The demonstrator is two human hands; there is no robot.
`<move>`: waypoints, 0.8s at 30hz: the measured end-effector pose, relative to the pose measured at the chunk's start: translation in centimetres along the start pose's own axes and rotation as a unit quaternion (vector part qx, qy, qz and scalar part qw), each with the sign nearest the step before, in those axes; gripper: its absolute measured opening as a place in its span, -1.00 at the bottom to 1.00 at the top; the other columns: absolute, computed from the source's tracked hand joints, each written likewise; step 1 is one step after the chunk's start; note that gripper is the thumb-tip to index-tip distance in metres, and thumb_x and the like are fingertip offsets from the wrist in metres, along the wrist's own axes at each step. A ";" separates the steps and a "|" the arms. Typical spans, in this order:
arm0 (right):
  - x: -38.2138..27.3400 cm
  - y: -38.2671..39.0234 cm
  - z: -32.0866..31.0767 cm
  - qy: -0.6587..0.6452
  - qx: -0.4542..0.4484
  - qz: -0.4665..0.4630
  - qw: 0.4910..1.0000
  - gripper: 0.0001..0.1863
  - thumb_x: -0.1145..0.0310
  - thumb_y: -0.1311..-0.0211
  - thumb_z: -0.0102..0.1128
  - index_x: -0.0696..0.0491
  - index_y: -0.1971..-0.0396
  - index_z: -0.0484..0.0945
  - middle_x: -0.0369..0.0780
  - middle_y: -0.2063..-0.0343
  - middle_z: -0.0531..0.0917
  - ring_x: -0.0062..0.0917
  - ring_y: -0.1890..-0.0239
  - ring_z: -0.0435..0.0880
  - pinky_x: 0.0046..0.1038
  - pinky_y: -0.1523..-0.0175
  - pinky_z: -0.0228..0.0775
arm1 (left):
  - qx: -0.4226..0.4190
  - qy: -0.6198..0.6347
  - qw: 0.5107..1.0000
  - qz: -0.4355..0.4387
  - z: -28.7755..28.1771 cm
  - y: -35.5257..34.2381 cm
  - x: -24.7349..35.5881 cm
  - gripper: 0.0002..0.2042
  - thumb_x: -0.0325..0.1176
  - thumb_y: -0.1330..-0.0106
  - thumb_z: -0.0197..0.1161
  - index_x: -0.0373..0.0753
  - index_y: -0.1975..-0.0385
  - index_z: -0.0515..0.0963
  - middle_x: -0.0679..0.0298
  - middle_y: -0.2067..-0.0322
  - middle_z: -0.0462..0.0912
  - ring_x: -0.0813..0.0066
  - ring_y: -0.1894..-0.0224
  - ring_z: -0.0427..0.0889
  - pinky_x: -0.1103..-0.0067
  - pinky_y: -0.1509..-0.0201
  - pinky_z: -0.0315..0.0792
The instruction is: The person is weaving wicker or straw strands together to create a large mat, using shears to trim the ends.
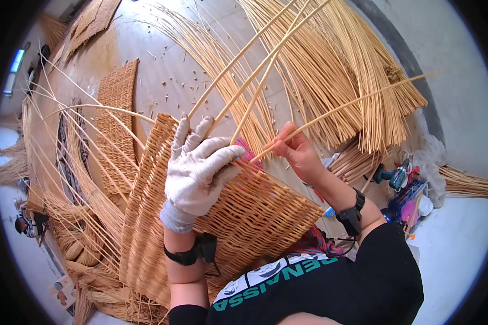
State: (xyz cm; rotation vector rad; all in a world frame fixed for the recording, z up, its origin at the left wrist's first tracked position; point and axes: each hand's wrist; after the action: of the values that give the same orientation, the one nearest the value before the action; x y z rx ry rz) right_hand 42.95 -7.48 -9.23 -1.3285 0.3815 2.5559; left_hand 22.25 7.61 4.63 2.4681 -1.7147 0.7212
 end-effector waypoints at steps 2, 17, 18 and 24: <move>-0.7 0.8 -0.3 0.027 -0.020 0.019 0.999 -0.87 0.38 -0.51 0.26 -0.04 0.18 0.45 -0.33 0.28 0.69 -0.69 0.16 0.64 -0.60 -0.01 0.43 | 0.005 -0.002 1.000 0.007 -0.1 -0.3 0.3 -0.67 -0.20 -0.15 0.50 0.06 0.05 0.74 0.40 0.08 0.74 0.11 -0.38 0.50 0.12 -0.66 -0.04; -2.9 -1.1 -0.6 0.058 -0.099 0.012 0.993 -0.78 0.27 -0.43 0.36 -0.07 0.18 0.44 -0.30 0.28 0.68 -0.60 0.14 0.66 -0.52 0.03 0.43 | 0.003 0.008 1.000 -0.025 -0.1 -0.5 0.9 -0.70 -0.29 -0.10 0.51 -0.01 0.12 0.73 0.34 0.15 0.73 0.03 -0.38 0.48 0.09 -0.67 -0.09; -3.1 -1.3 -0.6 0.057 -0.102 0.012 0.993 -0.78 0.27 -0.43 0.36 -0.07 0.18 0.44 -0.30 0.28 0.68 -0.60 0.14 0.66 -0.52 0.03 0.43 | 0.002 0.007 1.000 -0.019 0.0 -0.6 0.8 -0.72 -0.25 -0.14 0.49 0.02 0.12 0.72 0.37 0.13 0.73 0.04 -0.36 0.50 0.08 -0.67 -0.09; -4.2 -1.6 0.5 0.082 -0.131 0.038 0.987 -0.75 0.20 -0.44 0.36 -0.08 0.19 0.43 -0.32 0.29 0.68 -0.65 0.17 0.64 -0.61 0.17 0.34 | 0.003 0.004 1.000 -0.022 -0.3 -0.1 0.7 -0.74 -0.21 -0.19 0.47 0.04 0.12 0.70 0.39 0.11 0.73 0.02 -0.32 0.53 0.08 -0.66 -0.06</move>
State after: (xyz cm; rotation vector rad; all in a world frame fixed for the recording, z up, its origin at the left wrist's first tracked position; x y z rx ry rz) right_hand 45.44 -6.20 -5.67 -1.6535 0.1282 2.6381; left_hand 22.48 7.10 5.20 2.4948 -1.6515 0.7309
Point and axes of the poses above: each hand's wrist, its own y-axis away from the middle knuckle, its own z-axis out of the palm, x = y × z
